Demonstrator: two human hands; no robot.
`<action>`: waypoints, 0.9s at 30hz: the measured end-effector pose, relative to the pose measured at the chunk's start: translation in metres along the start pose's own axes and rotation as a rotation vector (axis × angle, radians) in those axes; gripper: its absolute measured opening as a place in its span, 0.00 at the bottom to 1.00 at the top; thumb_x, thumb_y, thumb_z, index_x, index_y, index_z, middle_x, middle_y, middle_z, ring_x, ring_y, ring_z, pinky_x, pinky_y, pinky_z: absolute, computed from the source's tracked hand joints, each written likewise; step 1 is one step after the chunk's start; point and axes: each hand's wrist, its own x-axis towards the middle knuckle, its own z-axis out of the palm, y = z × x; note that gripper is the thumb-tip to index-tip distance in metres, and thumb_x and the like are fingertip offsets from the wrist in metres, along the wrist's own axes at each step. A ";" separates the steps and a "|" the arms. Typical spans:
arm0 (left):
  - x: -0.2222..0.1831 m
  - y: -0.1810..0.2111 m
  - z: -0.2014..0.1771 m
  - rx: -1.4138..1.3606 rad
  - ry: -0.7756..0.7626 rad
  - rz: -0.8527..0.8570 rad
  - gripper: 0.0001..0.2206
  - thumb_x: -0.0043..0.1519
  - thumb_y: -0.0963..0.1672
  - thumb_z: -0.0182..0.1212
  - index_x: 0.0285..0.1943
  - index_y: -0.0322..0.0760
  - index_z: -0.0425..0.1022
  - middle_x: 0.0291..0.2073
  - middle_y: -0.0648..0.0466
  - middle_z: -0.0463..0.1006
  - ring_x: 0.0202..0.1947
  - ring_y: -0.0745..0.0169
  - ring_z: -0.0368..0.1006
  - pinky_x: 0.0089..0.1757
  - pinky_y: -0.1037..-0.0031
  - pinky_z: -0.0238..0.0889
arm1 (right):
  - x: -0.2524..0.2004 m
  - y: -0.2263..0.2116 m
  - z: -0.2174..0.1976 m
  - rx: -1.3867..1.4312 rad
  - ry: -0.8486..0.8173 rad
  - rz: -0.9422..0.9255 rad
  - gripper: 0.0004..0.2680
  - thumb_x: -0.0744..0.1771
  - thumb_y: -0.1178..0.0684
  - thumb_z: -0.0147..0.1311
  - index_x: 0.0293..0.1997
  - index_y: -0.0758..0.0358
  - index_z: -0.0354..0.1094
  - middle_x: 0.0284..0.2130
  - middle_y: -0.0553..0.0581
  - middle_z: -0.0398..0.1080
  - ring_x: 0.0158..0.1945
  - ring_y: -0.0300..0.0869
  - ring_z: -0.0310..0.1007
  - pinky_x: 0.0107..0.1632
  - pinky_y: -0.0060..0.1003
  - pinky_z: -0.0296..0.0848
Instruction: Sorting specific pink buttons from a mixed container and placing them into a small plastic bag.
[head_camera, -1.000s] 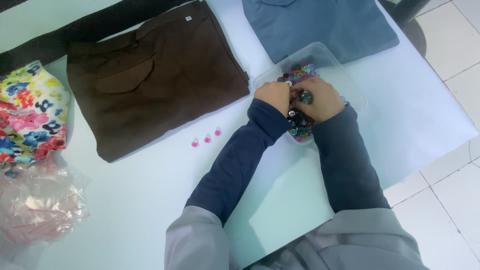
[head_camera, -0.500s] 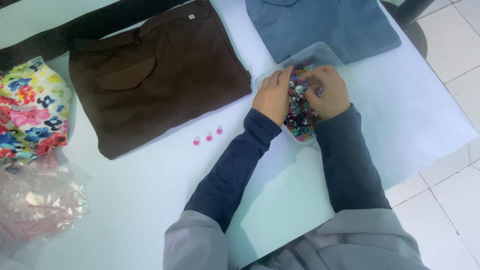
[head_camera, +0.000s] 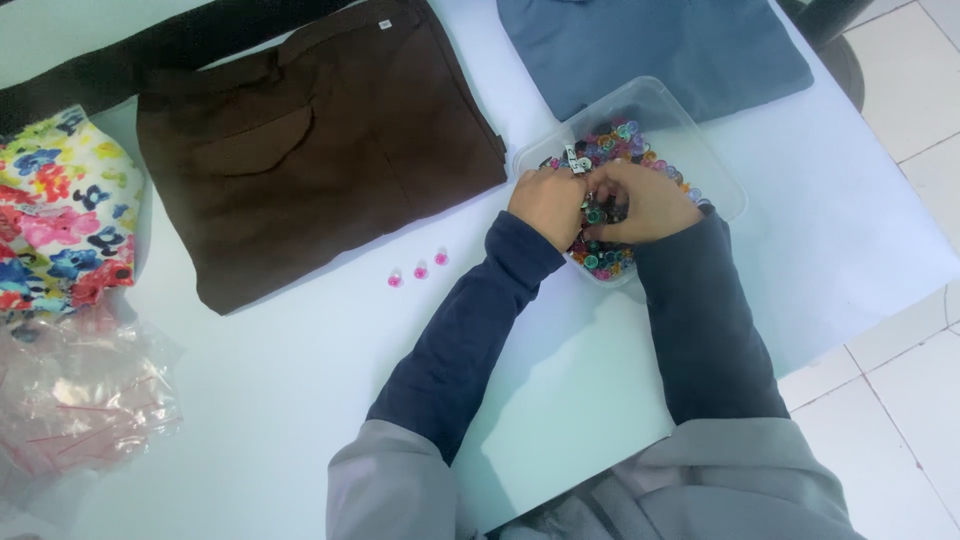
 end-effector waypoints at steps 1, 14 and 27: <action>-0.004 0.012 -0.021 0.001 0.000 -0.002 0.04 0.58 0.41 0.62 0.29 0.42 0.75 0.29 0.53 0.72 0.31 0.56 0.68 0.39 0.67 0.53 | 0.003 0.005 0.003 0.001 -0.001 -0.002 0.19 0.57 0.47 0.74 0.48 0.58 0.73 0.36 0.59 0.74 0.38 0.55 0.77 0.40 0.58 0.74; 0.002 -0.003 -0.014 -0.217 0.092 -0.015 0.05 0.61 0.41 0.58 0.36 0.35 0.78 0.29 0.49 0.74 0.33 0.51 0.74 0.39 0.69 0.61 | 0.005 0.002 0.011 -0.034 0.288 -0.065 0.04 0.67 0.50 0.67 0.42 0.53 0.79 0.32 0.52 0.76 0.35 0.48 0.76 0.38 0.44 0.76; -0.020 0.019 -0.049 -0.548 0.771 0.096 0.15 0.68 0.39 0.61 0.63 0.44 0.75 0.47 0.56 0.79 0.45 0.57 0.78 0.46 0.69 0.71 | 0.014 -0.023 0.017 -0.346 0.948 -0.327 0.06 0.68 0.45 0.71 0.40 0.50 0.81 0.24 0.42 0.74 0.27 0.37 0.68 0.36 0.31 0.66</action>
